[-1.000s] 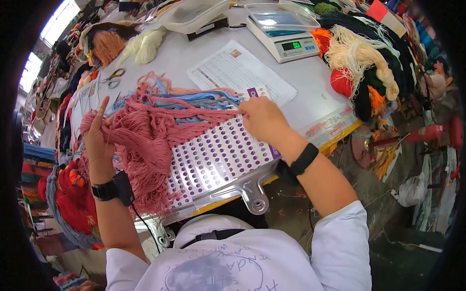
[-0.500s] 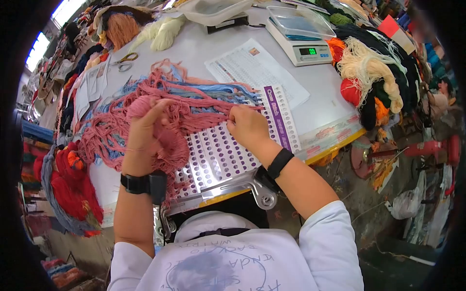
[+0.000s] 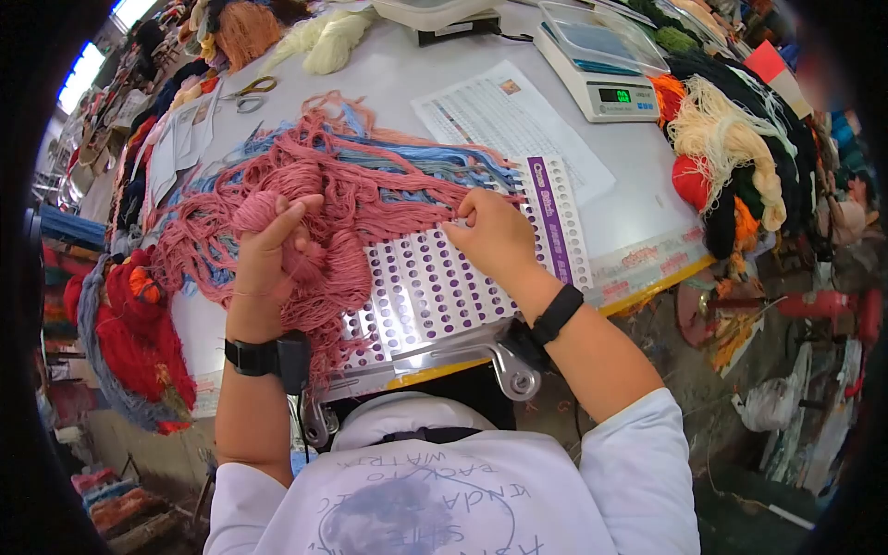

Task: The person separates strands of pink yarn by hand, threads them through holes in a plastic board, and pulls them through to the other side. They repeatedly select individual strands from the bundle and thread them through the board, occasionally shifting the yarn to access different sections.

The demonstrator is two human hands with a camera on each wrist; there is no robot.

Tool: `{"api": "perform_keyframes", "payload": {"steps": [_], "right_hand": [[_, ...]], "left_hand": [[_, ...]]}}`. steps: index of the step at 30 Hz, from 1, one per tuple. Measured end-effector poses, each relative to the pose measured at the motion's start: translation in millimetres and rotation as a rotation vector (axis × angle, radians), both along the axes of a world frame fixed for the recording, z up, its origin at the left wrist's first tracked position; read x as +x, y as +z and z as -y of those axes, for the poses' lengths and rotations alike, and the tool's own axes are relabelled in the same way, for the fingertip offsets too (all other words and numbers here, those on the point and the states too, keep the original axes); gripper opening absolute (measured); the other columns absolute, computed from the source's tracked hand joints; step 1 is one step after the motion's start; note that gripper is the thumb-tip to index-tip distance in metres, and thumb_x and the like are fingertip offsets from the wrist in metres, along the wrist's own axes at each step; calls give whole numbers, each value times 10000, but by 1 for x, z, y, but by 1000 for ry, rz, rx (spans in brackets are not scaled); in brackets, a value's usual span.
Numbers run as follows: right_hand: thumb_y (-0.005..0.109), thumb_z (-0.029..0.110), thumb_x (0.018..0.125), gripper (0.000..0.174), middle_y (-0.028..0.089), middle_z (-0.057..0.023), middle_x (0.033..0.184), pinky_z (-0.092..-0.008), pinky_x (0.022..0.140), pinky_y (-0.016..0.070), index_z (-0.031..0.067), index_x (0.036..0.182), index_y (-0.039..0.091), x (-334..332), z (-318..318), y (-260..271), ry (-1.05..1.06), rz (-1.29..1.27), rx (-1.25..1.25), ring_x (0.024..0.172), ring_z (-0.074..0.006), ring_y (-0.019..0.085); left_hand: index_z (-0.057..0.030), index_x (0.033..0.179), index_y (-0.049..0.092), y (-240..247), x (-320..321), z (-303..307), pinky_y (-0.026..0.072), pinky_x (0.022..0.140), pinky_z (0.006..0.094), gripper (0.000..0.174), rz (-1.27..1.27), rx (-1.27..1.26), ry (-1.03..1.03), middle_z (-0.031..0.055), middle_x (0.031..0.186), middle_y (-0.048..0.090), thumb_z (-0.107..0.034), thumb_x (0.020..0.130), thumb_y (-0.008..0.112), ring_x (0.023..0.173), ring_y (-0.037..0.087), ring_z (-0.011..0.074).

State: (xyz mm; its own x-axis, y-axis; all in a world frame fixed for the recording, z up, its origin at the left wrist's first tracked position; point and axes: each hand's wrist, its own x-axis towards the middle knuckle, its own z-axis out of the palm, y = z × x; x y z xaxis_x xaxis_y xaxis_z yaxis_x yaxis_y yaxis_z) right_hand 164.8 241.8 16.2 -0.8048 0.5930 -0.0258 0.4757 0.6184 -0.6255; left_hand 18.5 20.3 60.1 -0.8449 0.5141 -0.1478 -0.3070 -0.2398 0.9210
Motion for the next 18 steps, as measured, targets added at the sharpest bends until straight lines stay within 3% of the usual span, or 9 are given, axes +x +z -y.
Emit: {"api": "perform_keyframes", "payload": {"steps": [6,8,14,18], "right_hand": [[654,168,735,90,616,-40,786,-316,624,468,89,756,615,0,-5,-11,-2,-93,-56,690,-185,609],[656,175,731,96,620,-52,805,-313,645,470,84,759,642,1,-9,-13,4,-108,-209,701,-187,607],[663,183,726,133,619,-71,829,-317,690,467,56,765,666,-4,-13,-21,11,-90,-237,751,-193,606],[668,172,731,149,620,-74,758,-303,634,470,27,764,662,-4,-16,-20,45,-96,-265,671,-169,596]], "left_hand": [[-63,865,580,-13,11,-10,489,515,216,23,49,-28,-74,157,1023,636,-41,857,579,575,521,74],[-55,850,592,-16,12,-9,469,513,209,21,42,-70,-87,151,1003,641,-40,857,578,571,522,79],[-50,851,582,-25,16,-10,449,530,200,13,0,-61,-122,152,969,648,-37,850,582,566,529,85],[-63,848,555,-26,16,-10,451,528,202,45,1,-73,-121,149,961,648,-29,845,585,569,533,88]]}}
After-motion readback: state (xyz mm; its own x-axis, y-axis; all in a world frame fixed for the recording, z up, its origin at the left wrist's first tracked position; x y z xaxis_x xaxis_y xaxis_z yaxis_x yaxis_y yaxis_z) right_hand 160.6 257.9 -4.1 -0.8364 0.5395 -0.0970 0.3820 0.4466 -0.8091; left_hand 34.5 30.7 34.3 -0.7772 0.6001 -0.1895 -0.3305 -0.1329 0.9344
